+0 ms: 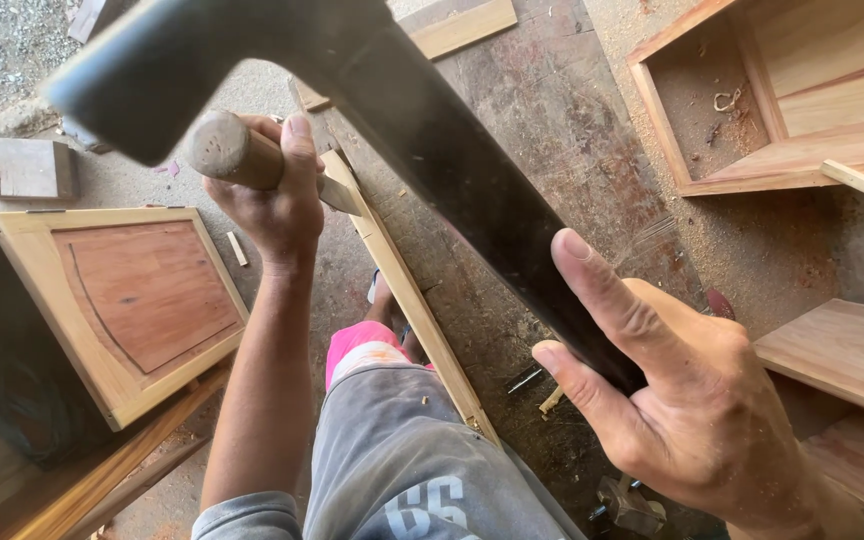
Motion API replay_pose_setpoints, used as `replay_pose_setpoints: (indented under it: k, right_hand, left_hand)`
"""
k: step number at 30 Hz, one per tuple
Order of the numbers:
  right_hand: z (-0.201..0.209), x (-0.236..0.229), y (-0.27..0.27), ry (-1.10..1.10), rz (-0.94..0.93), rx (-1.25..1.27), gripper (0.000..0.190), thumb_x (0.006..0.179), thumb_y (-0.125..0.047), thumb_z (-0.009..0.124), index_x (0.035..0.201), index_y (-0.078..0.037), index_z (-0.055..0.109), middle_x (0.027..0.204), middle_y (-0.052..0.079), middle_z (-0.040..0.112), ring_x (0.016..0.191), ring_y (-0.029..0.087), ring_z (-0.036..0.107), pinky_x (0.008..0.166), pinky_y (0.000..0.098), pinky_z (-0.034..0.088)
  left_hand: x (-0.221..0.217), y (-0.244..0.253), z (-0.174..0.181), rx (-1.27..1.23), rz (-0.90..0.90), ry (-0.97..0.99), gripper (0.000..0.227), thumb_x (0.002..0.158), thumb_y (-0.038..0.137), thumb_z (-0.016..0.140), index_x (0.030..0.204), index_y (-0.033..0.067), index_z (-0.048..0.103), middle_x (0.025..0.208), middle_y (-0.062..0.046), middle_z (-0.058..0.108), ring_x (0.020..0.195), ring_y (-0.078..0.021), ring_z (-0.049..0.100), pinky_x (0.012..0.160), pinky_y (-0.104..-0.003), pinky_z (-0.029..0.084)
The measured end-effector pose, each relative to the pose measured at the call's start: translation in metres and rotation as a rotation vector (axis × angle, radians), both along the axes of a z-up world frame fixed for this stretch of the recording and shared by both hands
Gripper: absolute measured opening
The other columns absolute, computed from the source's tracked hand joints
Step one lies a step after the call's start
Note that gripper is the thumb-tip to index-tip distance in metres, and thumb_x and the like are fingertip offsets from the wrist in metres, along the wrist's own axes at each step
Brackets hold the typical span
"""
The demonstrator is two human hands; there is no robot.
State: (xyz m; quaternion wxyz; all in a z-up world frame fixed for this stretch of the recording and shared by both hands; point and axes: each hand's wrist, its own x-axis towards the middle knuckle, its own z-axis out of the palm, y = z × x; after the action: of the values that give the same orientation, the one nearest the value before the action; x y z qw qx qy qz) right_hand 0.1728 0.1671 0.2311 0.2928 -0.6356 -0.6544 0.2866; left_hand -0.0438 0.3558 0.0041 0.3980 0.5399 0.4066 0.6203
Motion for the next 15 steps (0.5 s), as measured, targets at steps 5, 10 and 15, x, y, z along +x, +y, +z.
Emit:
replay_pose_setpoints:
  k: [5,10,15]
  right_hand:
    - [0.011,-0.002,0.008,-0.082,0.048,0.021,0.081,0.088,-0.012,0.079,0.157,-0.018,0.037,0.098,0.013,0.072,0.078,0.018,0.071,0.07,0.0316,0.058]
    - [0.024,-0.004,0.019,-0.113,0.094,0.073,0.082,0.088,-0.01,0.079,0.156,-0.018,0.034,0.093,0.01,0.07,0.074,0.017,0.068,0.067,0.032,0.057]
    - [0.023,-0.002,0.034,-0.174,0.128,0.109,0.083,0.091,-0.012,0.082,0.158,-0.018,0.033,0.086,0.008,0.069,0.07,0.016,0.065,0.065,0.0347,0.056]
  left_hand:
    - [0.005,-0.004,0.013,-0.054,0.034,0.053,0.016,0.102,0.005,0.073,0.094,0.0041,0.059,0.072,-0.004,0.063,0.066,-0.0133,0.069,0.06,-0.026,0.057]
    - [0.006,-0.003,0.007,-0.035,0.021,0.046,0.01,0.099,0.001,0.071,0.096,0.0039,0.062,0.075,-0.004,0.065,0.068,-0.0142,0.071,0.062,-0.027,0.06]
    - [0.01,0.0,0.007,0.016,0.022,0.065,0.013,0.093,-0.004,0.067,0.105,-0.0003,0.066,0.087,-0.006,0.071,0.079,-0.0162,0.074,0.073,-0.028,0.061]
